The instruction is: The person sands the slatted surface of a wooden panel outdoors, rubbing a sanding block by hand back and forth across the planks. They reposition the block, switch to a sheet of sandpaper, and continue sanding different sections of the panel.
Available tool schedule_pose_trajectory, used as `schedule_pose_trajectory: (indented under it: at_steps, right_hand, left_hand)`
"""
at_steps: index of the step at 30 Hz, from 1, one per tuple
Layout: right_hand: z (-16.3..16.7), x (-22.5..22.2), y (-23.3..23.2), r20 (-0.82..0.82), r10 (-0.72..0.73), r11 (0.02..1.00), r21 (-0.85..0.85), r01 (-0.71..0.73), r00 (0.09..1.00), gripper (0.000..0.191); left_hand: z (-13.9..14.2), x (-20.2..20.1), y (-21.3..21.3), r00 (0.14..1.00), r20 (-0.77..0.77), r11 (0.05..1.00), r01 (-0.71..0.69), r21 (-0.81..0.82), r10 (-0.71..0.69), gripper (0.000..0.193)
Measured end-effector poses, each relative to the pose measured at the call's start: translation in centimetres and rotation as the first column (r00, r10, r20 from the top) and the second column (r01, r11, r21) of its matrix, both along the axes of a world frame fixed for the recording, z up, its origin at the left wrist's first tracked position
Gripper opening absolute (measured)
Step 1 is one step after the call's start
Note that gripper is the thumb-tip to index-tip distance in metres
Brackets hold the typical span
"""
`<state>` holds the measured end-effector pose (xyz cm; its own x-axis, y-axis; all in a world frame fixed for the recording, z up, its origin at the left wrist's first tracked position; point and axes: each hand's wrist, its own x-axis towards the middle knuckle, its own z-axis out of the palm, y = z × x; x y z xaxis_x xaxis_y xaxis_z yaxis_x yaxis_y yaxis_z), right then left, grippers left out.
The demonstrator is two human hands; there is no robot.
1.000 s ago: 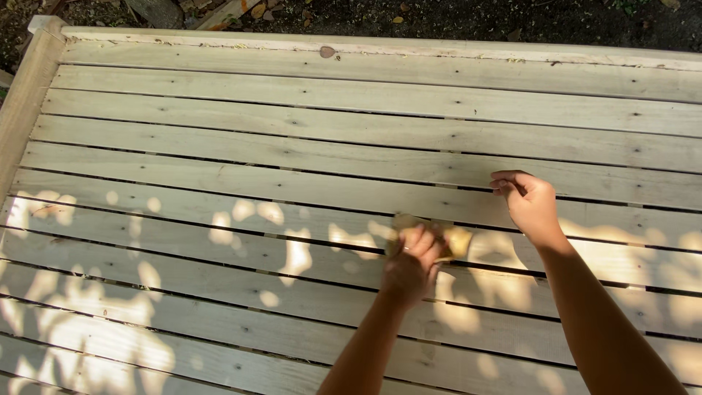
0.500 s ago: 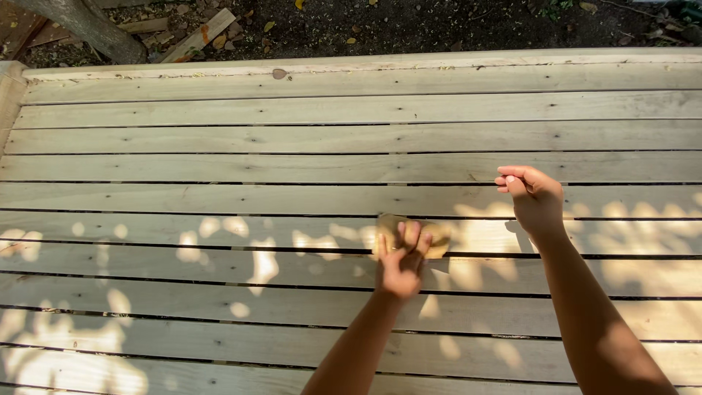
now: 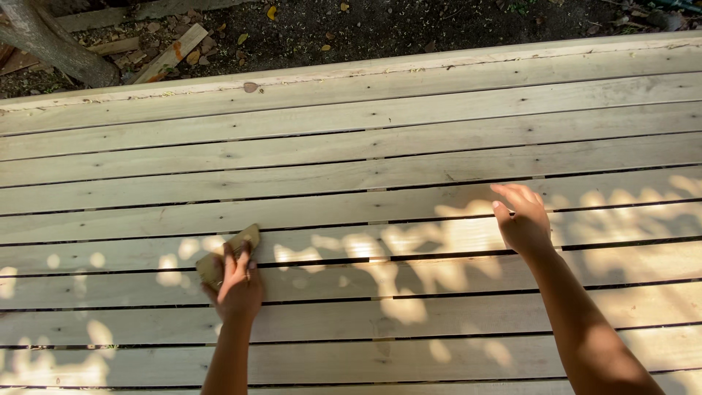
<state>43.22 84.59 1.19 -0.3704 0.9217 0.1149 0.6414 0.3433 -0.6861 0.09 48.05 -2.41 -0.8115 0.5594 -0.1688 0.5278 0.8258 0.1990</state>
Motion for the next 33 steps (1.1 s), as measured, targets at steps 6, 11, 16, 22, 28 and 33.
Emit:
schedule_pose_trajectory:
  at_steps: [6, 11, 16, 22, 28, 33]
  right_hand:
    - [-1.4, -0.1, -0.3, 0.015, -0.092, 0.996, 0.021, 0.091, 0.996, 0.038]
    - [-1.5, 2.0, 1.2, -0.164, -0.19, 0.951, -0.276, 0.14, 0.968, 0.042]
    - [1.0, 4.7, 1.1, -0.526, -0.159, 0.675, -0.675, -0.297, 0.835, 0.053]
    - [0.4, 0.7, 0.4, 0.311, 0.192, 0.749, -0.659, 0.065, 0.931, 0.06]
    - [-0.2, 0.8, 2.1, 0.356, -0.301, 0.924, 0.339, 0.178, 0.885, 0.03]
    - [-4.3, -11.2, -7.7, 0.459, 0.088, 0.934, 0.27, -0.233, 0.884, 0.076]
  left_hand:
    - [-2.2, 5.9, 3.0, 0.93, -0.223, 0.951, 0.307, 0.035, -0.292, 0.058]
    - [0.0, 25.7, 17.3, 0.688, 0.136, 0.652, 0.579, 0.49, -0.713, 0.053]
    - [5.9, 31.0, 24.7, 0.367, 0.831, 0.902, 0.065, 0.426, -0.418, 0.037]
    - [6.4, 22.6, 24.0, 0.832, 0.191, 0.451, 0.077, 0.889, -0.52, 0.025]
    - [1.2, 10.7, 17.3, 0.953, -0.224, 0.965, 0.233, 0.122, -0.202, 0.067]
    - [-1.6, 10.3, 15.9, 0.953, -0.238, 0.952, 0.236, 0.196, -0.187, 0.066]
